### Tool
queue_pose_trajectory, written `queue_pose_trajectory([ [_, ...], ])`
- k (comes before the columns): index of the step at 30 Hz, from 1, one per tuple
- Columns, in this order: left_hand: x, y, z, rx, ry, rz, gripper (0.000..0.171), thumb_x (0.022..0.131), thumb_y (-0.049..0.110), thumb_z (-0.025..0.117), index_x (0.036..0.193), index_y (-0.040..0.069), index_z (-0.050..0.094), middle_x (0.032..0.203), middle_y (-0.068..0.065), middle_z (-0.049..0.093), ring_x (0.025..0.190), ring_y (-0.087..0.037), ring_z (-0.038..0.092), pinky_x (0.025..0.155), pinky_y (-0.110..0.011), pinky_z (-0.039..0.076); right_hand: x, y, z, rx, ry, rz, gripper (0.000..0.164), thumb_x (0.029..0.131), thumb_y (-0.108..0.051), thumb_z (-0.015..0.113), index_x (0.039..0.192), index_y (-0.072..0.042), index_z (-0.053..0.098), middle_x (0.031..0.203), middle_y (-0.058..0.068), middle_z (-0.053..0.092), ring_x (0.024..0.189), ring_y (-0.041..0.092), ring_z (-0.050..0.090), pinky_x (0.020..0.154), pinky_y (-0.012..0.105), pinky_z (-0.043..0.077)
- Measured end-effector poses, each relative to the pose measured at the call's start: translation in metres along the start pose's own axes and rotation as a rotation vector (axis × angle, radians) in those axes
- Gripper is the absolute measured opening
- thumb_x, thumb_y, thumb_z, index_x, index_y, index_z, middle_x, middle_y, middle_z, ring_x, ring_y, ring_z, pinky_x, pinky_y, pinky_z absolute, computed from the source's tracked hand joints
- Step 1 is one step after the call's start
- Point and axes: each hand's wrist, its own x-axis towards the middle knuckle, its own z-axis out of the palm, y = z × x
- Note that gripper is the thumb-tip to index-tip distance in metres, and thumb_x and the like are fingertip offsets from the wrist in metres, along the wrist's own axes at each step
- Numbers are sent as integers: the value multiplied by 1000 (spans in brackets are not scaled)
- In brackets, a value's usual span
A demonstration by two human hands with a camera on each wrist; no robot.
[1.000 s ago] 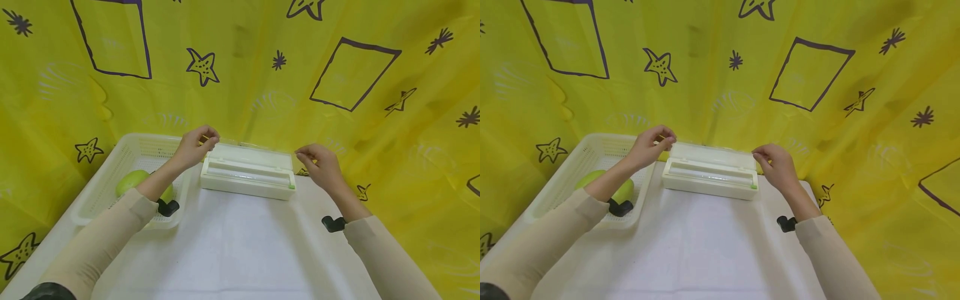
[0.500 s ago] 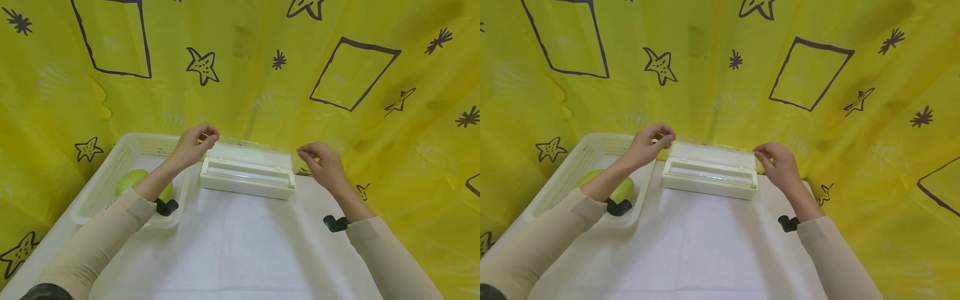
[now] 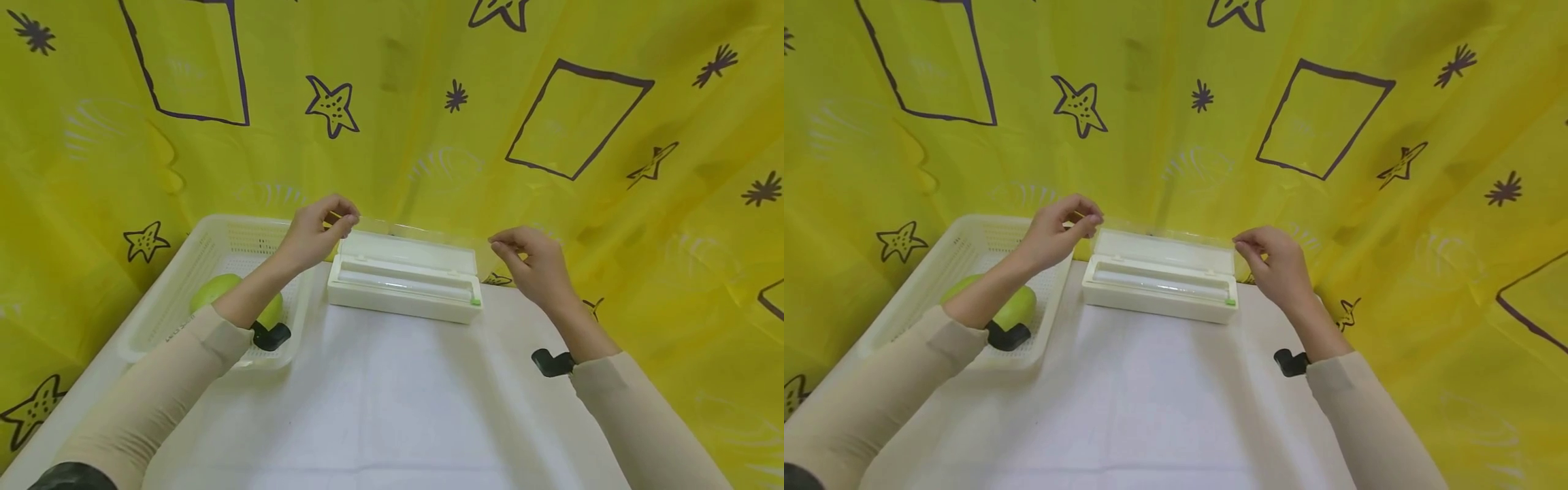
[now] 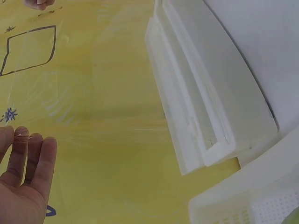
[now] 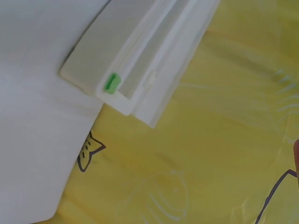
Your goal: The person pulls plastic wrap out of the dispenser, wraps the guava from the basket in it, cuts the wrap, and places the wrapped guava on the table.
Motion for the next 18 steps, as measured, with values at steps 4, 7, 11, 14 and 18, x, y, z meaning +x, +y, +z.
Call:
queue_pose_trajectory([
  [4,1,2,0,-1,7,16,16,102,21,58,110,9,65,98,-5,66,84,-24,64,72,-33,52,0,-1,-2,-2,5,4,11,96,-10,66,102,-5,74,95,7,72,86,19,63,75,15,45],
  [7,1,3,-1,-4,13,24,16,101,20,59,109,9,65,98,-5,66,84,-24,65,72,-33,53,0,-1,-3,-5,11,0,11,96,-11,66,102,-5,74,94,7,72,86,19,62,74,14,45],
  [11,0,4,-2,-9,16,22,16,101,21,59,110,9,65,99,-5,67,84,-23,65,73,-33,53,-1,-3,-5,-4,14,-1,11,96,-10,67,102,-4,74,94,7,72,87,18,62,74,13,44],
  [14,0,6,-3,-10,19,19,16,101,21,59,110,9,66,99,-5,67,85,-23,65,74,-33,53,0,-5,-7,-5,18,-3,11,96,-10,66,102,-4,74,95,7,71,87,19,62,75,14,45],
  [18,1,7,-4,-7,23,27,16,101,22,59,109,9,66,99,-5,67,84,-20,64,72,-33,52,1,-7,-9,-5,27,-13,11,96,-9,66,102,-4,74,94,7,71,87,18,62,77,14,45],
])
